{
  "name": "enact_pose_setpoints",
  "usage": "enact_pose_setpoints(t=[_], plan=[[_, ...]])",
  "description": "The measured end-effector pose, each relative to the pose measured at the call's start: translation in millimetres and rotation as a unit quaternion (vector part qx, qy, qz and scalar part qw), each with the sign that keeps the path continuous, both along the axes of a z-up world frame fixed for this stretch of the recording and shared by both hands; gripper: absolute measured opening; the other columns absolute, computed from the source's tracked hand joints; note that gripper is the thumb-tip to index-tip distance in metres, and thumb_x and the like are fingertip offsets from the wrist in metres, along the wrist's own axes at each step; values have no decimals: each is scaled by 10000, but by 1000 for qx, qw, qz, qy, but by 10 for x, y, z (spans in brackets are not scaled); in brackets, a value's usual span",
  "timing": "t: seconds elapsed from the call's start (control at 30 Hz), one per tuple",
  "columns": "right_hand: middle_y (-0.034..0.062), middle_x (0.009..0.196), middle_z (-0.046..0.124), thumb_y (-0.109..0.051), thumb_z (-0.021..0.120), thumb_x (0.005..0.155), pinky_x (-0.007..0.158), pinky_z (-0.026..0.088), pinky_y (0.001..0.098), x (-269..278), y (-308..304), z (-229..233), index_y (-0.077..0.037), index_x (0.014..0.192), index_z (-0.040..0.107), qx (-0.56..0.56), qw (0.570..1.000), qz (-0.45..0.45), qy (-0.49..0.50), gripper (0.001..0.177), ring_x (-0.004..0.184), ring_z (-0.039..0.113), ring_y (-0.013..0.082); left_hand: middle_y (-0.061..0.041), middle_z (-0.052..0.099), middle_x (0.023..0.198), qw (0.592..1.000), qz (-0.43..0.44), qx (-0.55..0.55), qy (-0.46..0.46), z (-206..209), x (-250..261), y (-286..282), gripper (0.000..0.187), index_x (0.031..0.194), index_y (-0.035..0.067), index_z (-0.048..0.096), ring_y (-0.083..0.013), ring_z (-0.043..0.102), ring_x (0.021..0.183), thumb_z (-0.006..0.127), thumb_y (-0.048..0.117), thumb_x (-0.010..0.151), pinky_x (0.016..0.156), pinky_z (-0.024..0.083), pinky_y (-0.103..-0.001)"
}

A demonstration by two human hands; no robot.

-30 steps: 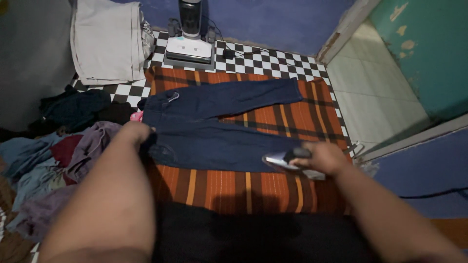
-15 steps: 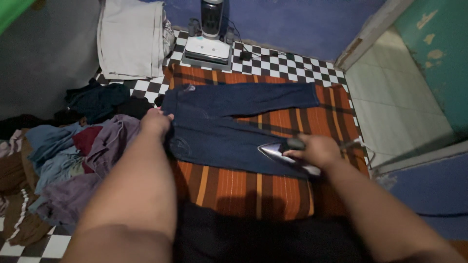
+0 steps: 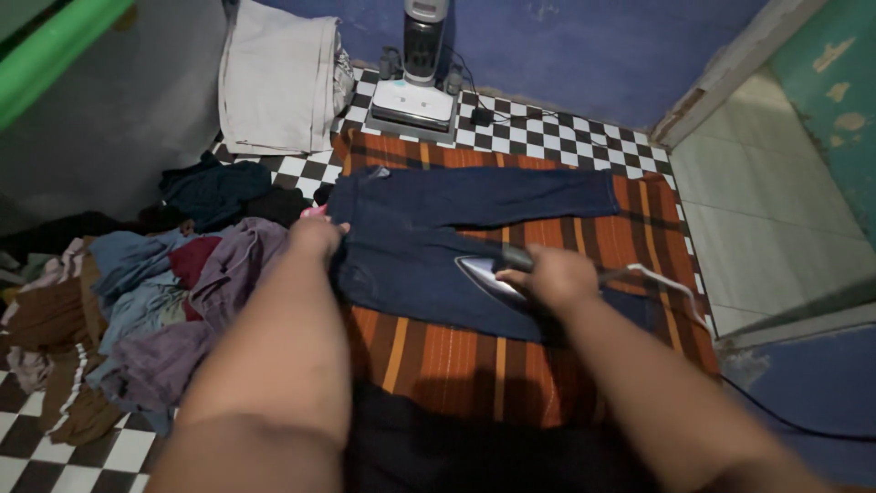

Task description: The person is ironing and folding a pair of jeans on a mat on the floor.

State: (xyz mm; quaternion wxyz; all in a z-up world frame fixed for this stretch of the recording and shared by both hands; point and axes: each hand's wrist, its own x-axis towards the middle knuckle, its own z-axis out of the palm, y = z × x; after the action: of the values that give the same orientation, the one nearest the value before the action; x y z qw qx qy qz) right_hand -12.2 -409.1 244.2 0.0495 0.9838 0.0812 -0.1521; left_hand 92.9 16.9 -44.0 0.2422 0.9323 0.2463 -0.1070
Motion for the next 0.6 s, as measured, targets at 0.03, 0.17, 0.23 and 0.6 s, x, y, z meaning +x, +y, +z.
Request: enact_pose_setpoints(t=[0.03, 0.17, 0.23, 0.6], plan=[[14, 921, 728, -754, 608, 820, 780, 552, 376, -4, 53, -16, -217, 1122, 700, 0, 1000, 0, -1, 622, 871, 703, 175, -135, 641, 1420, 1000, 0, 0, -1, 199, -107, -88, 686, 1400, 70, 625, -316, 637, 1259, 662, 566, 929, 1066, 483, -418], [26, 939, 739, -685, 652, 823, 785, 575, 384, -2, 285, -26, -228, 1184, 678, 32, 999, -2, 14, 582, 876, 724, 179, -209, 619, 1389, 974, 178, -125, 58, 882, -525, -380, 866, 1364, -16, 591, -316, 629, 1248, 777, 632, 822, 1072, 465, -415], [37, 958, 745, -676, 647, 854, 782, 588, 380, -6, 412, -7, -206, 1173, 692, 17, 999, 18, 22, 570, 888, 736, 179, -232, 645, 1382, 956, 232, -176, 38, 1059, -676, -416, 895, 1356, -47, 607, -325, 658, 1239, 817, 610, 786, 1074, 486, -422], [62, 995, 766, -752, 615, 785, 818, 574, 430, 128, 785, -177, -228, 1205, 686, 56, 998, 21, -30, 676, 974, 744, 247, -258, 381, 1595, 857, 271, -434, 66, 746, -547, -325, 914, 1566, -50, 324, -398, 381, 1474, 745, 446, 925, 1199, 303, -566]])
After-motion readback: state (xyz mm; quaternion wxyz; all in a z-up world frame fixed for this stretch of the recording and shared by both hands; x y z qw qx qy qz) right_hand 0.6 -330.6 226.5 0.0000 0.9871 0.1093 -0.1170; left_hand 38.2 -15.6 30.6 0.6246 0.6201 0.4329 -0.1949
